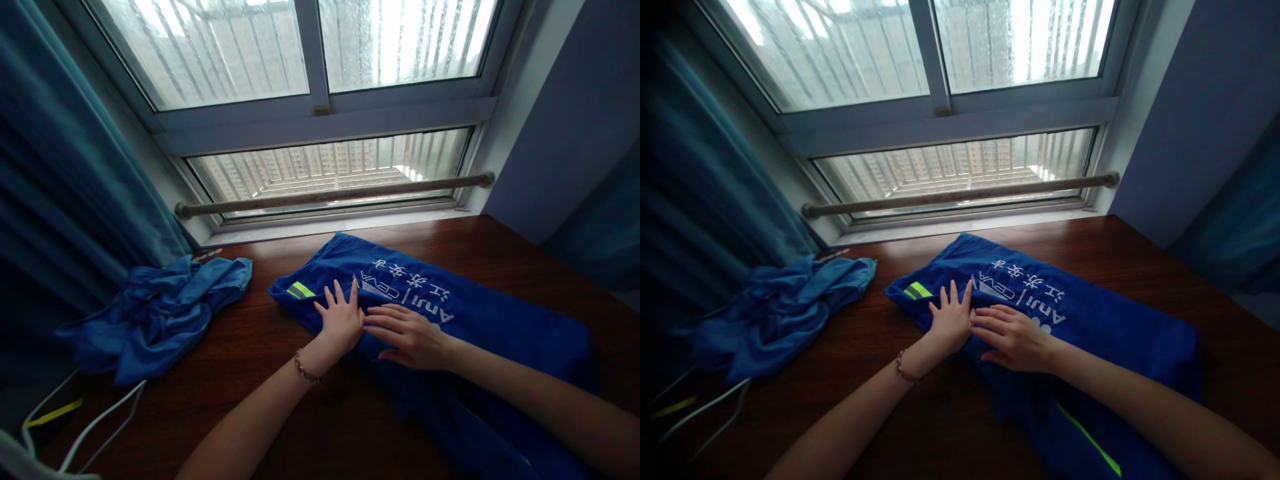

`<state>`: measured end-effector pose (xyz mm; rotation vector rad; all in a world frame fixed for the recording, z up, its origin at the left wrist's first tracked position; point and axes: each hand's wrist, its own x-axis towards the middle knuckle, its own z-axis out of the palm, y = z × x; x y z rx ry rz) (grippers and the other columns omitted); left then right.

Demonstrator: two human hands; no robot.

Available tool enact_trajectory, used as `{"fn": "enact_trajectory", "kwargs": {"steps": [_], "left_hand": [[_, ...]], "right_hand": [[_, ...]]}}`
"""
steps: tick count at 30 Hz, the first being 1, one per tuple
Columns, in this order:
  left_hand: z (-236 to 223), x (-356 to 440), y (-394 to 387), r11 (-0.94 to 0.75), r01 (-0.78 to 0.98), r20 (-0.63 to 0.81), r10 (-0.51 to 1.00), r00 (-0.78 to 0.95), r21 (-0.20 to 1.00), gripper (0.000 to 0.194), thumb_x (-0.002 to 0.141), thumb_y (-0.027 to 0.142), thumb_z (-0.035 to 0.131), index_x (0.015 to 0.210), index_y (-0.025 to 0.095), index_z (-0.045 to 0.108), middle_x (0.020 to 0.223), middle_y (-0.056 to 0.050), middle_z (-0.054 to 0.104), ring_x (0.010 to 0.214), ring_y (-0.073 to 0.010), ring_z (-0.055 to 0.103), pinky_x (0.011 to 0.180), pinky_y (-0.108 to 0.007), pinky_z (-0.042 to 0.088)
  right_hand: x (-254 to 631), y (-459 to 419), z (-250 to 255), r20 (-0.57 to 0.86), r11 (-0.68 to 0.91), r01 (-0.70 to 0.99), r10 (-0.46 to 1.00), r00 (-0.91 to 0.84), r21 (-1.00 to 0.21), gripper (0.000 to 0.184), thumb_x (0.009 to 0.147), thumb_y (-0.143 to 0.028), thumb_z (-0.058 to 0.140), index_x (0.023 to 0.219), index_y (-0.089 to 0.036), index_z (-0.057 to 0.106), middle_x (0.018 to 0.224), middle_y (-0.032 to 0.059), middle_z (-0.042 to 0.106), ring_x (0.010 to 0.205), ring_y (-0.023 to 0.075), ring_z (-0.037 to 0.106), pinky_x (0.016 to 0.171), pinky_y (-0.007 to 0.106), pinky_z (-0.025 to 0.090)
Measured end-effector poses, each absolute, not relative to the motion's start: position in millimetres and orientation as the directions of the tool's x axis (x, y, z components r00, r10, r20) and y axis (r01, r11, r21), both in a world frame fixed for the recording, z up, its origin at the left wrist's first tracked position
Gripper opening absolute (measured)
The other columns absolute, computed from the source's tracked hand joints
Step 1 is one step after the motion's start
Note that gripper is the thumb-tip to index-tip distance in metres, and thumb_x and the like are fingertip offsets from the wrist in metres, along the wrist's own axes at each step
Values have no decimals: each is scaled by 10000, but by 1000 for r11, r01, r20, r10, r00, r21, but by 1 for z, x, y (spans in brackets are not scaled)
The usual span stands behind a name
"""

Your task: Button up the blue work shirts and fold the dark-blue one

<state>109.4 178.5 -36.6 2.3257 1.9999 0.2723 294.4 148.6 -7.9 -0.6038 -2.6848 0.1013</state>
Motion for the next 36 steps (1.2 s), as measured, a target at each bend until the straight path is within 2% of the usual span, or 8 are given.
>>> {"fn": "enact_trajectory", "kwargs": {"steps": [6,9,11,15,18,20,28,36], "left_hand": [[-48,98,200,-212,911,-104,959,263,355,582,830,385,374,1364,294,162,1433,-185,89,1274,-446,39,822,-733,108],[-44,93,207,-259,842,-23,952,305,473,672,816,337,413,1377,274,48,1442,-166,58,1302,-372,60,885,-693,125],[-40,93,207,-324,794,142,945,294,515,681,826,303,394,1380,228,4,1444,-165,23,1318,-302,79,958,-613,166],[-35,95,200,-514,792,443,825,352,329,569,861,291,334,1375,162,125,1447,-149,14,1331,-243,29,1041,-482,155],[-36,97,196,-616,776,445,738,508,134,546,860,306,361,1364,190,186,1447,-137,58,1330,-259,15,1042,-505,117],[-39,97,194,-642,763,421,715,558,77,560,850,314,395,1362,204,194,1444,-141,74,1328,-268,25,1038,-516,119],[-45,94,197,-620,781,388,739,551,74,576,847,337,404,1364,210,183,1442,-143,84,1327,-271,27,1030,-521,143],[-60,93,202,-599,797,345,767,541,83,463,854,359,386,1291,210,352,1420,-132,186,1316,-287,85,1025,-535,143]], "right_hand": [[289,156,-32,173,831,465,529,-831,-305,659,832,-505,404,1380,-205,195,1418,71,209,1306,236,134,1041,435,215],[291,162,-37,155,782,539,602,-784,-312,668,822,-527,407,1379,-220,200,1419,71,204,1299,247,158,1039,444,211],[294,167,-39,144,748,591,648,-748,-303,660,819,-536,407,1372,-229,222,1413,72,222,1289,256,188,1030,454,221],[307,179,-44,152,678,680,730,-666,-280,614,819,-538,403,1348,-247,292,1397,59,267,1279,265,210,1014,460,250],[327,187,-49,182,616,744,788,-588,-259,584,827,-530,392,1333,-247,324,1383,61,298,1272,256,230,1010,454,263],[345,192,-53,193,572,785,820,-539,-238,576,834,-529,376,1331,-242,328,1380,64,304,1269,254,239,1011,456,261],[437,208,-73,188,334,927,935,-302,-171,598,832,-546,335,1328,-212,344,1370,72,321,1254,262,270,1024,428,246],[526,216,-94,232,223,969,954,-193,-110,581,837,-530,284,1314,-205,358,1358,58,345,1242,250,304,1025,417,264]]}}
